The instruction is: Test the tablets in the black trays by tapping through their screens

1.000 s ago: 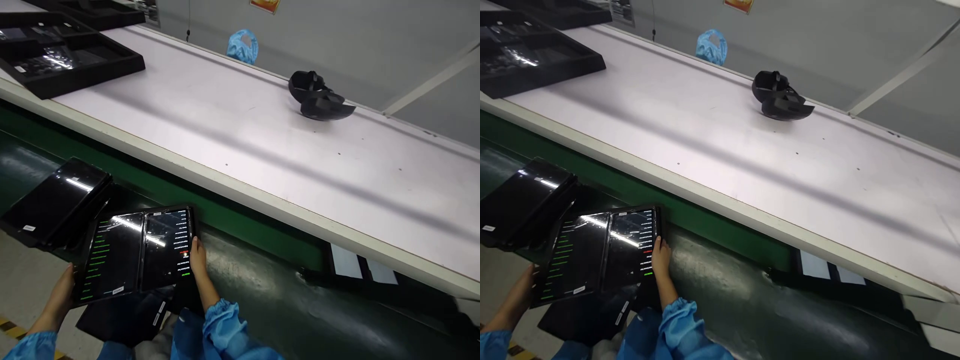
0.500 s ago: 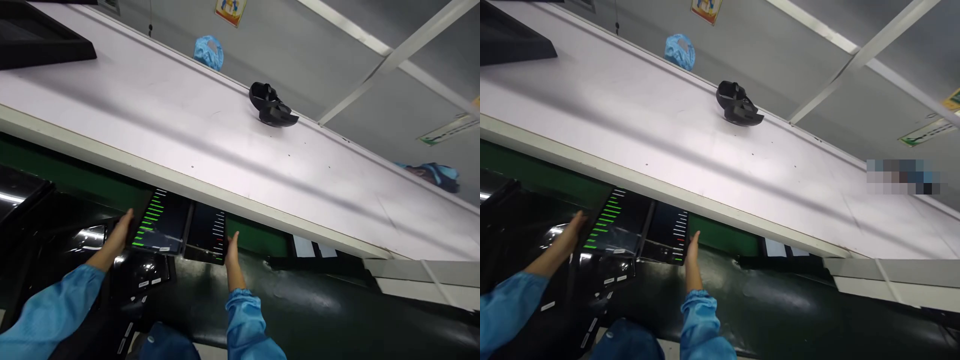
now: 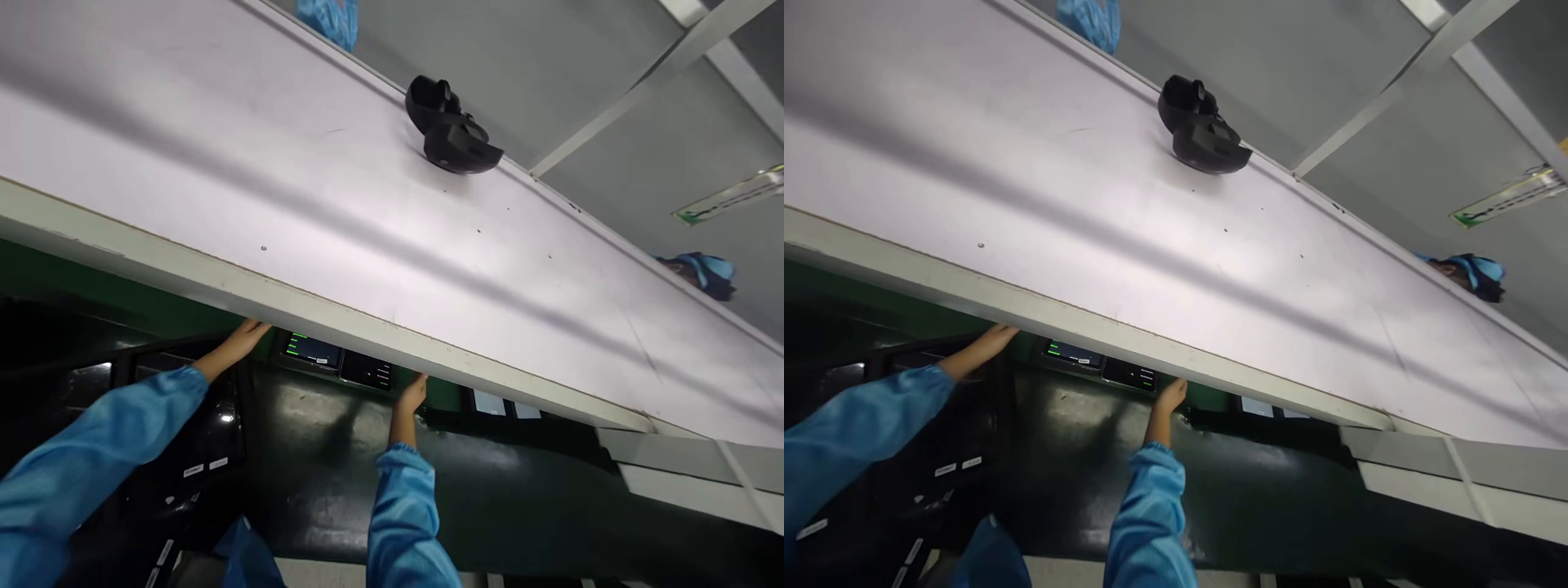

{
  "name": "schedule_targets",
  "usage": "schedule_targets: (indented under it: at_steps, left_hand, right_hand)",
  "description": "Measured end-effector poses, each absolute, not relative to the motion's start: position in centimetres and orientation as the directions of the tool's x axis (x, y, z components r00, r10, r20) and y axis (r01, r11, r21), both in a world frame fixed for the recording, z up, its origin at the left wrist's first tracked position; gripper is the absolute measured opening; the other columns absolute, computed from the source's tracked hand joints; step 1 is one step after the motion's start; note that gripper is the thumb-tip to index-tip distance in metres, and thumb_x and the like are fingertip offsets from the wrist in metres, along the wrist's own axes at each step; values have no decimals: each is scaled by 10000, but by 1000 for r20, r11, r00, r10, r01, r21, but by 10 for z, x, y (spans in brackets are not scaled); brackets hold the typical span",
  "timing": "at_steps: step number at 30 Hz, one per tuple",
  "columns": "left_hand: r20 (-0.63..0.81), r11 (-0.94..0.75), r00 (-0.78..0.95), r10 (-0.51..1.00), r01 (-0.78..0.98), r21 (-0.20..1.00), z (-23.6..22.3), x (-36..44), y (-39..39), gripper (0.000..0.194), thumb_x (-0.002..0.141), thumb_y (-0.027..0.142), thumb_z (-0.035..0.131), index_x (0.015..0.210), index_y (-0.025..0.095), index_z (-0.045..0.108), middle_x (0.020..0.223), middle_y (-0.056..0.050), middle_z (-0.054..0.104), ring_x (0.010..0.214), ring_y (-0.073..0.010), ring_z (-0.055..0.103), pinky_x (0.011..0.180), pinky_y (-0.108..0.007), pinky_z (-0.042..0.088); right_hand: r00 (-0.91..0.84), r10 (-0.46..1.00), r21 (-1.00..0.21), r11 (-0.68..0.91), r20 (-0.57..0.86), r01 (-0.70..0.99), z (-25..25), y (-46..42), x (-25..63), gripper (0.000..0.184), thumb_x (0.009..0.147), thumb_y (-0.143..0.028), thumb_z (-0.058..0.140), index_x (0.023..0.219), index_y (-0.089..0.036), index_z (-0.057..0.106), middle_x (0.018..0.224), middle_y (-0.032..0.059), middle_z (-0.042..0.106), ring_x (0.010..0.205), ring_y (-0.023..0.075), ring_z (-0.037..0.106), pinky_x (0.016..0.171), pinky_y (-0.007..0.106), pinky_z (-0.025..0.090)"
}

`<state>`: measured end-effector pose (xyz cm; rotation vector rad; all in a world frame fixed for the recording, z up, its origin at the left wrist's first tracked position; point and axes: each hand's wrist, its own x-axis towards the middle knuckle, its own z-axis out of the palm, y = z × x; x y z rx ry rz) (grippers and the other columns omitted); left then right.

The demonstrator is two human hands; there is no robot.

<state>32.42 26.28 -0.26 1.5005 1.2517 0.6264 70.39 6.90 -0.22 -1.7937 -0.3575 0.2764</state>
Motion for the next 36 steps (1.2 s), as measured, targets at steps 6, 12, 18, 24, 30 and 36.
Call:
schedule_targets:
  at_steps: [6, 12, 18, 24, 30, 36]
  left_hand:
    - [-77, 20, 55, 995, 678, 735, -1, 154, 239, 670, 812, 614, 394, 1186, 78, 543, 1322, -220, 540, 1332, -366, 412, 1160, -598, 235]
    - [5, 316, -343, 939, 872, 374, -45, -21, 128, 760, 844, 684, 272, 1369, 156, 426, 1285, -167, 571, 1278, -371, 486, 1077, -574, 395]
    - [-432, 638, -470, 769, 608, 473, -86, -59, 43, 785, 862, 670, 206, 1326, 93, 466, 1288, -236, 572, 1238, -405, 535, 1001, -569, 458]
    - [-471, 598, -376, 798, 590, 543, -97, -75, 42, 659, 917, 551, 260, 1356, 110, 477, 1309, -190, 586, 1216, -344, 564, 1003, -507, 474]
    - [-229, 278, -165, 959, 700, 658, -79, -77, 57, 658, 900, 484, 373, 1414, 76, 413, 1397, -218, 495, 1319, -368, 449, 1096, -540, 375]
    - [107, -303, 298, 949, 755, 582, -54, 11, 143, 463, 951, 363, 337, 1298, 132, 537, 1371, -161, 536, 1349, -301, 406, 1137, -464, 325]
  right_hand:
    - [839, 441, -916, -373, -317, -150, -65, -4, 530, 605, 747, -724, 516, 875, -157, 684, 762, 95, 732, 694, 252, 707, 576, 340, 547]
    - [519, 807, -917, -385, -282, 102, -84, 14, 383, 485, 835, -513, 604, 1204, -202, 666, 1235, 105, 679, 1155, 266, 627, 995, 391, 485]
    - [376, 872, -860, -428, -312, 278, -67, 59, 377, 448, 853, -451, 556, 1218, -207, 644, 1169, 84, 702, 1113, 269, 640, 1001, 397, 467]
    - [456, 826, -828, -486, -331, 280, -58, 9, 363, 501, 857, -493, 521, 1226, -176, 643, 1218, 110, 690, 1150, 296, 626, 1005, 416, 465]
    - [584, 775, -686, -562, -241, 462, -57, -32, 336, 625, 857, -551, 499, 1301, -122, 593, 1275, 205, 612, 1228, 362, 546, 1058, 496, 405]
    - [552, 832, -586, -476, -59, 655, -41, 37, 318, 590, 921, -456, 467, 1409, -125, 497, 1529, 199, 359, 1430, 323, 319, 1153, 468, 290]
